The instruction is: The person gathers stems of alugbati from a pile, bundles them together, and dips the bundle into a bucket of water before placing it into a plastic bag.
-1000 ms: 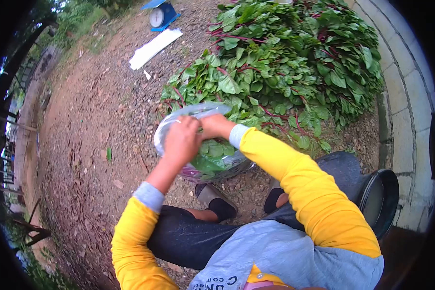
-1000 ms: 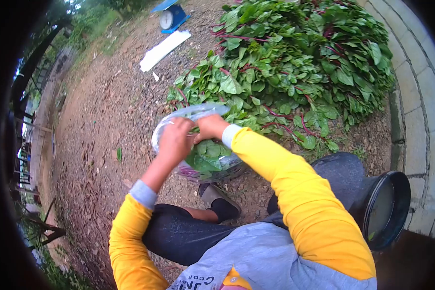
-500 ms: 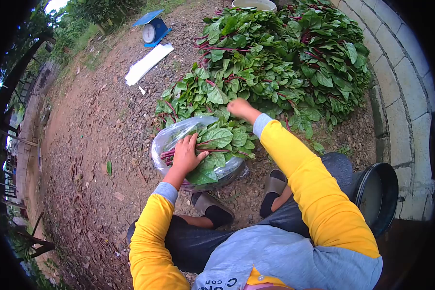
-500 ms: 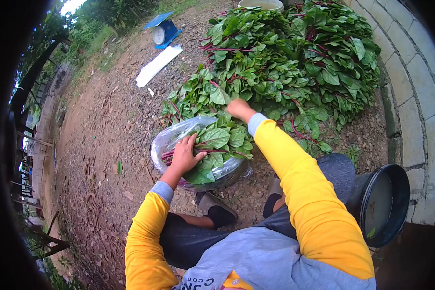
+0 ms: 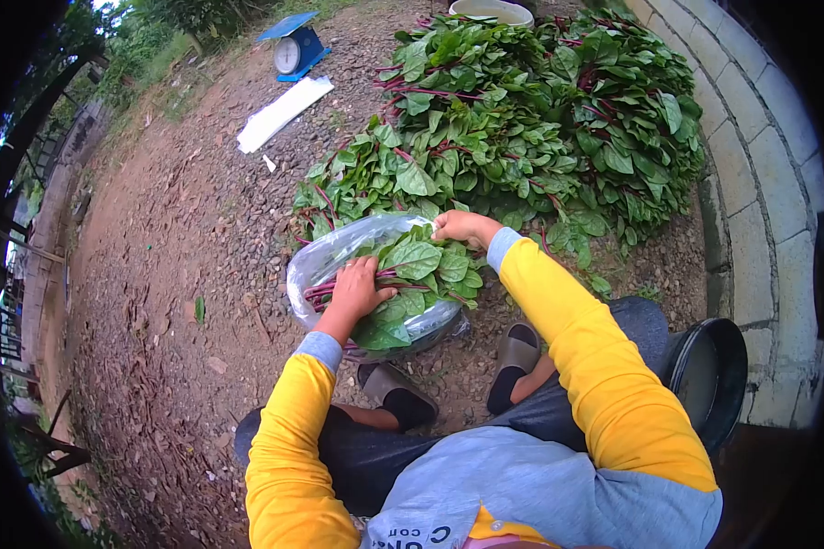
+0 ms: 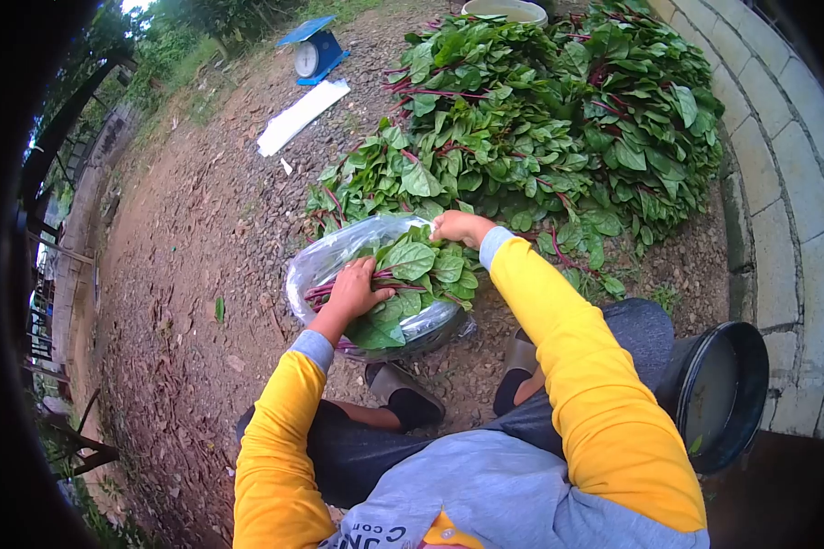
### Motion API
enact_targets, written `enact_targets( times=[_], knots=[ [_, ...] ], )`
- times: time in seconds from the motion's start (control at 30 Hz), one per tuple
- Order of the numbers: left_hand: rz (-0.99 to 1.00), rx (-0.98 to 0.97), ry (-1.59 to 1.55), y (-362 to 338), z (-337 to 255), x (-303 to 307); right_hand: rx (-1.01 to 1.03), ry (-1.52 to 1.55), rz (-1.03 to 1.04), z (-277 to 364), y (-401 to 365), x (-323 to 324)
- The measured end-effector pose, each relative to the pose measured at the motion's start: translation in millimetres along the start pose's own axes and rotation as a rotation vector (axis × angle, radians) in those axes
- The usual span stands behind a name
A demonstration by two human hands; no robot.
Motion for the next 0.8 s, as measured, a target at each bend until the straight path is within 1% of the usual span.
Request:
enact_targets(
  times=[0.07, 0.1, 0.17, 0.23, 0.27, 0.33, 0.37, 0.47, 0.5, 0.53, 0.6, 0.7, 0.77, 0.8],
  knots=[
    [0.066, 0.015, -0.004, 3, 4, -3, -0.071, 0.079, 0.018, 9, -15, -1],
    [0.092, 0.025, -0.010, 4, 5, -2, -0.054, 0.179, 0.041, 6, -11, -4],
    [0.143, 0.043, -0.027, 4, 4, 1, -0.067, 0.240, 0.043, -14, 11, -5],
    [0.151, 0.029, -0.027, 3, 5, -2, -0.103, 0.283, 0.021, -14, 5, -9],
    [0.154, 0.024, -0.024, 3, 7, -3, -0.132, 0.320, 0.038, -17, -1, -12],
    [0.187, 0.038, -0.013, 2, 12, -11, -0.187, 0.396, 0.078, 7, -44, -23],
    [0.204, 0.046, -0.006, 1, 14, -15, -0.151, 0.400, 0.176, 17, -59, -27],
    [0.190, 0.073, 0.066, 1, 18, -24, -0.093, 0.278, 0.171, 50, -89, -23],
    [0.138, 0.068, 0.113, 0, 17, -24, 0.024, 0.260, 0.344, 68, -93, -26],
    [0.143, 0.072, 0.121, 2, 16, -28, 0.074, 0.214, 0.239, 78, -94, -16],
    [0.158, 0.075, 0.147, 7, 13, -30, 0.038, 0.023, 0.044, 76, -94, 6],
    [0.150, 0.050, 0.131, 7, -3, -15, 0.195, -0.067, -0.150, 67, -89, 31],
    [0.139, 0.030, 0.084, 0, -7, -3, 0.299, -0.470, -0.451, 84, -101, 44],
    [0.070, -0.019, 0.075, -6, -9, 6, 0.353, -0.664, -0.600, 97, -110, 43]
  ],
)
Point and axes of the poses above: each hand's wrist, its own y-axis towards the middle knuckle, its own x-axis out of the back of the hand, z = x × y, the point moved 7 cm from there along y, towards the middle knuckle, and after that the axes turned 3 degrees about z, right-handed, at the moved point
